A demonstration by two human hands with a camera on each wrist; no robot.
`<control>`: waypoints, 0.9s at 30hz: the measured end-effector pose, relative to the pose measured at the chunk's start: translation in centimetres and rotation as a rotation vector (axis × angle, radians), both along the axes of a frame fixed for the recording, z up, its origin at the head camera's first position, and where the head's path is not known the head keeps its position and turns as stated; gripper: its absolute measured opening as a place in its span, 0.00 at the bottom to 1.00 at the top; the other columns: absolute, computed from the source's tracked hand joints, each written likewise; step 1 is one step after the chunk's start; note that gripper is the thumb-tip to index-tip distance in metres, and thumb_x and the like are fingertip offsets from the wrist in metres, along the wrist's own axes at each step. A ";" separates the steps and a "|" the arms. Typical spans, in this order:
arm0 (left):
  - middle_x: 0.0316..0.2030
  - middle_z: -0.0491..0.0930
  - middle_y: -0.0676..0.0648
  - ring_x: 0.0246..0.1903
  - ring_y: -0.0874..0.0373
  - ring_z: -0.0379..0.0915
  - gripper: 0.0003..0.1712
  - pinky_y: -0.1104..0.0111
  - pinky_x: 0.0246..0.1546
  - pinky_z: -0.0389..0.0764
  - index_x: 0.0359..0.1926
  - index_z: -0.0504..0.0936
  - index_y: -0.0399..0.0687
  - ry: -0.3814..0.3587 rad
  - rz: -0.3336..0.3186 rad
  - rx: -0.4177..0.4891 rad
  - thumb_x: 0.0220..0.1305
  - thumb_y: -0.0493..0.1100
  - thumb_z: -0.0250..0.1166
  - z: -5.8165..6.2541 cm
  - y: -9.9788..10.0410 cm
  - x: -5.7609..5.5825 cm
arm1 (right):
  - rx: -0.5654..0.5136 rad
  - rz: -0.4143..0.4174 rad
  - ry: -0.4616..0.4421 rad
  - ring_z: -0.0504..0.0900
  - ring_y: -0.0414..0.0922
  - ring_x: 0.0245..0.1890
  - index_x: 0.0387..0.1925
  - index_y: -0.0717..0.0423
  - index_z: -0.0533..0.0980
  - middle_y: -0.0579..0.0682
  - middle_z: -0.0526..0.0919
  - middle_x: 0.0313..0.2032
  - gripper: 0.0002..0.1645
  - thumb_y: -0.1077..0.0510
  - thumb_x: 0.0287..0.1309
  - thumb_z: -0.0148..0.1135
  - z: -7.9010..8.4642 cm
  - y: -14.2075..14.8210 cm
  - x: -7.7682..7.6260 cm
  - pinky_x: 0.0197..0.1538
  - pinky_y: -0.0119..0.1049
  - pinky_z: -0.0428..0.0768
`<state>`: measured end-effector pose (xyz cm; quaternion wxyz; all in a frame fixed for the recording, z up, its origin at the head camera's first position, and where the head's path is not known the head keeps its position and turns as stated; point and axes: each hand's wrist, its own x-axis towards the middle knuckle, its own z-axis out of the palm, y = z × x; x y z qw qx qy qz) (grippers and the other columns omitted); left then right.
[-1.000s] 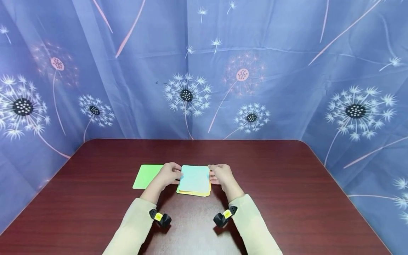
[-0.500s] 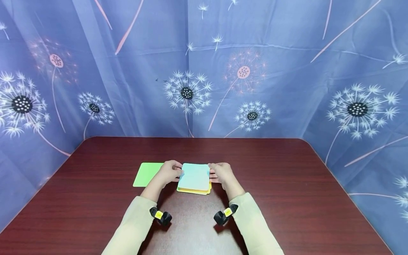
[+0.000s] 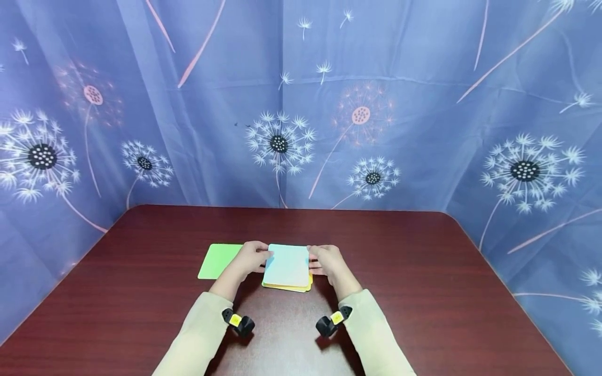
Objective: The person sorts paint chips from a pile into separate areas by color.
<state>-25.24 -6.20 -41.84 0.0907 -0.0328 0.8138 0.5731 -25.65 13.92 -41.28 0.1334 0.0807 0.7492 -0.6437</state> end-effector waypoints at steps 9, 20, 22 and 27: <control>0.60 0.68 0.30 0.57 0.41 0.70 0.27 0.56 0.44 0.82 0.62 0.66 0.26 -0.015 -0.003 -0.079 0.68 0.39 0.56 0.3 0.3 0.5 | -0.013 -0.005 0.002 0.79 0.41 0.29 0.56 0.75 0.67 0.57 0.80 0.39 0.28 0.57 0.62 0.52 -0.1 0.0 0.2 0.35 0.34 0.83; 0.56 0.68 0.28 0.50 0.39 0.74 0.26 0.58 0.41 0.84 0.58 0.66 0.22 -0.023 -0.058 -0.028 0.67 0.39 0.57 0.4 1.0 0.9 | 0.043 0.000 0.032 0.80 0.44 0.35 0.58 0.74 0.67 0.65 0.78 0.49 0.29 0.54 0.64 0.51 0.8 0.8 0.3 0.39 0.36 0.83; 0.57 0.67 0.29 0.50 0.40 0.74 0.27 0.59 0.40 0.84 0.59 0.65 0.23 -0.024 -0.066 -0.039 0.67 0.40 0.58 0.4 1.3 1.0 | 0.058 -0.002 0.041 0.80 0.44 0.35 0.58 0.74 0.67 0.64 0.78 0.48 0.29 0.54 0.64 0.51 0.9 1.1 0.4 0.39 0.35 0.83; 0.59 0.67 0.29 0.49 0.42 0.76 0.28 0.61 0.38 0.84 0.60 0.66 0.24 -0.028 -0.069 -0.079 0.66 0.41 0.59 1.2 2.2 1.1 | 0.066 -0.015 0.054 0.80 0.43 0.32 0.57 0.74 0.68 0.62 0.80 0.45 0.29 0.53 0.65 0.52 1.1 1.9 0.7 0.37 0.34 0.83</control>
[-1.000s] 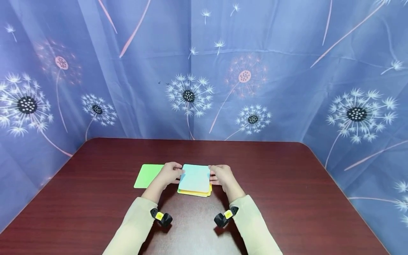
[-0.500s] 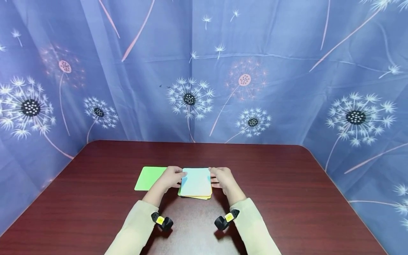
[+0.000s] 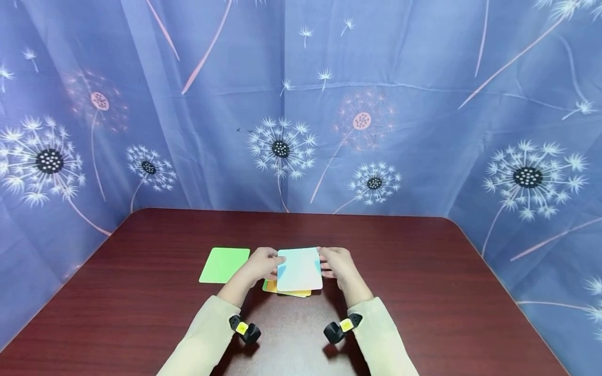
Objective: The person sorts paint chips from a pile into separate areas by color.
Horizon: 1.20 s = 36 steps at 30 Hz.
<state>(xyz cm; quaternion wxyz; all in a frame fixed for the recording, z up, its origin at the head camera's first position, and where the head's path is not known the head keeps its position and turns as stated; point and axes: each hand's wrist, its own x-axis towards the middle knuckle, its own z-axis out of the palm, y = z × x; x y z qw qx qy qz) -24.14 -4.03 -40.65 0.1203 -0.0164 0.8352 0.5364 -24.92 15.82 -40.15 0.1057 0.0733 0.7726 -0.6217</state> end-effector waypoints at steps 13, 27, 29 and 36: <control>0.56 0.69 0.30 0.29 0.49 0.80 0.26 0.62 0.34 0.84 0.55 0.69 0.25 0.060 -0.052 -0.032 0.66 0.43 0.59 1.2 2.7 -0.4 | 0.050 -0.011 0.022 0.79 0.42 0.33 0.58 0.75 0.66 0.60 0.79 0.44 0.30 0.52 0.66 0.50 1.3 2.5 0.1 0.36 0.33 0.82; 0.28 0.63 0.47 0.15 0.61 0.55 0.23 0.66 0.29 0.82 0.21 0.55 0.49 0.065 -0.072 0.042 0.66 0.43 0.59 1.3 5.9 -0.6 | 0.053 -0.040 0.022 0.79 0.39 0.32 0.59 0.75 0.65 0.57 0.80 0.43 0.32 0.51 0.67 0.50 1.9 5.8 0.6 0.36 0.32 0.81; 0.23 0.57 0.49 0.15 0.61 0.51 0.25 0.66 0.30 0.82 0.18 0.53 0.50 0.053 -0.064 0.069 0.66 0.43 0.59 1.1 6.3 -0.7 | 0.047 -0.047 0.022 0.80 0.39 0.32 0.59 0.75 0.66 0.55 0.81 0.41 0.32 0.51 0.67 0.51 1.8 6.2 0.7 0.36 0.32 0.81; 0.30 0.66 0.45 0.32 0.50 0.72 0.21 0.60 0.35 0.85 0.21 0.59 0.47 -0.022 -0.033 0.173 0.66 0.43 0.59 -0.3 7.4 -0.5 | 0.047 -0.057 -0.013 0.79 0.39 0.31 0.57 0.75 0.67 0.52 0.81 0.38 0.30 0.51 0.66 0.51 0.9 7.3 1.2 0.35 0.31 0.80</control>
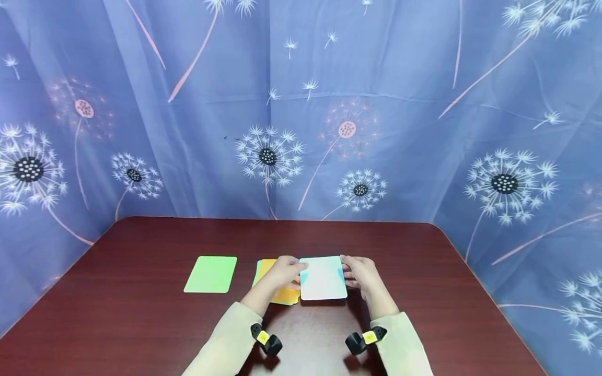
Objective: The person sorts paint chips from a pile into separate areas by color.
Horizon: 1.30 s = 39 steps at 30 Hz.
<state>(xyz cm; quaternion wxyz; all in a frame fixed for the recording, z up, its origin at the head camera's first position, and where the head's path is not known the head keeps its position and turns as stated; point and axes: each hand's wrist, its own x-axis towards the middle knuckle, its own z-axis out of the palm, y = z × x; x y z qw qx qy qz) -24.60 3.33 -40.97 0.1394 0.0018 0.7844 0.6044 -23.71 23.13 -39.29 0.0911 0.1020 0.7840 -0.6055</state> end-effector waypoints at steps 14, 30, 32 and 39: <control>0.62 0.65 0.30 0.52 0.36 0.73 0.26 0.59 0.38 0.84 0.56 0.67 0.24 -0.016 -0.001 0.006 0.67 0.44 0.57 -1.2 2.1 -0.3 | -0.005 -0.054 -0.005 0.77 0.39 0.30 0.59 0.77 0.64 0.55 0.81 0.40 0.33 0.53 0.65 0.51 -0.9 1.5 -0.2 0.33 0.30 0.80; 0.63 0.64 0.30 0.59 0.39 0.67 0.32 0.58 0.42 0.83 0.64 0.61 0.24 -0.015 -0.007 0.006 0.68 0.44 0.54 -1.3 4.0 -0.6 | 0.008 -0.069 -0.019 0.77 0.39 0.29 0.62 0.76 0.60 0.66 0.77 0.49 0.34 0.52 0.66 0.51 -1.6 2.8 -0.6 0.32 0.30 0.80; 0.64 0.62 0.30 0.61 0.39 0.65 0.33 0.58 0.43 0.83 0.65 0.60 0.24 -0.011 -0.013 -0.008 0.68 0.44 0.54 -1.4 4.1 -0.6 | 0.014 -0.070 -0.021 0.77 0.39 0.30 0.62 0.75 0.61 0.67 0.76 0.49 0.33 0.52 0.66 0.51 -1.7 2.8 -0.6 0.32 0.30 0.80; 0.63 0.64 0.30 0.56 0.40 0.71 0.35 0.57 0.45 0.82 0.64 0.61 0.24 0.009 -0.015 -0.056 0.66 0.46 0.56 -1.3 4.5 -0.6 | 0.035 -0.065 -0.020 0.78 0.42 0.33 0.62 0.76 0.61 0.69 0.75 0.51 0.34 0.52 0.66 0.51 -1.9 3.3 -0.8 0.34 0.32 0.81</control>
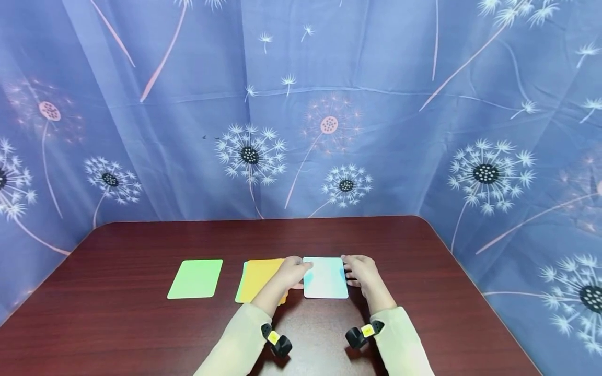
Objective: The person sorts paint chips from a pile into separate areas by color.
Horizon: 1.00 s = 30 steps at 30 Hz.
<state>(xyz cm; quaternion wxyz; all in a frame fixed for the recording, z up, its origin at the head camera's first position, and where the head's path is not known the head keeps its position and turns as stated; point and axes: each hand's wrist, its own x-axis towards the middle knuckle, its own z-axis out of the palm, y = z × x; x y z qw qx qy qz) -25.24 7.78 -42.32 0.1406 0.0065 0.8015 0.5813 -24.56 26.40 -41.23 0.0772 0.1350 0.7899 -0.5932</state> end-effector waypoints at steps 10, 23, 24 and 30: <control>0.60 0.68 0.32 0.45 0.46 0.79 0.35 0.59 0.42 0.83 0.62 0.65 0.27 0.024 0.032 -0.041 0.64 0.50 0.59 0.5 -0.6 -0.1 | 0.019 0.000 0.012 0.77 0.42 0.33 0.62 0.75 0.62 0.69 0.75 0.52 0.33 0.51 0.66 0.51 0.6 -0.2 0.1 0.34 0.32 0.80; 0.54 0.73 0.37 0.54 0.42 0.71 0.26 0.55 0.45 0.82 0.55 0.72 0.32 0.029 -0.014 0.060 0.64 0.48 0.61 2.9 -3.2 0.8 | 0.025 0.039 0.057 0.78 0.48 0.40 0.61 0.75 0.62 0.73 0.70 0.56 0.33 0.51 0.68 0.50 1.3 -2.2 1.0 0.38 0.35 0.81; 0.54 0.73 0.37 0.54 0.42 0.71 0.26 0.55 0.45 0.82 0.55 0.72 0.32 0.035 -0.016 0.057 0.64 0.48 0.61 3.1 -3.5 0.8 | 0.026 0.040 0.060 0.79 0.48 0.40 0.61 0.75 0.63 0.74 0.70 0.56 0.32 0.51 0.68 0.50 1.4 -2.5 1.1 0.37 0.35 0.82; 0.51 0.76 0.37 0.48 0.44 0.75 0.26 0.55 0.42 0.82 0.53 0.75 0.34 0.100 -0.020 -0.034 0.63 0.51 0.61 3.7 -5.3 0.6 | 0.021 0.051 0.068 0.79 0.50 0.40 0.60 0.73 0.65 0.72 0.71 0.57 0.31 0.51 0.67 0.50 1.8 -4.0 1.2 0.38 0.35 0.82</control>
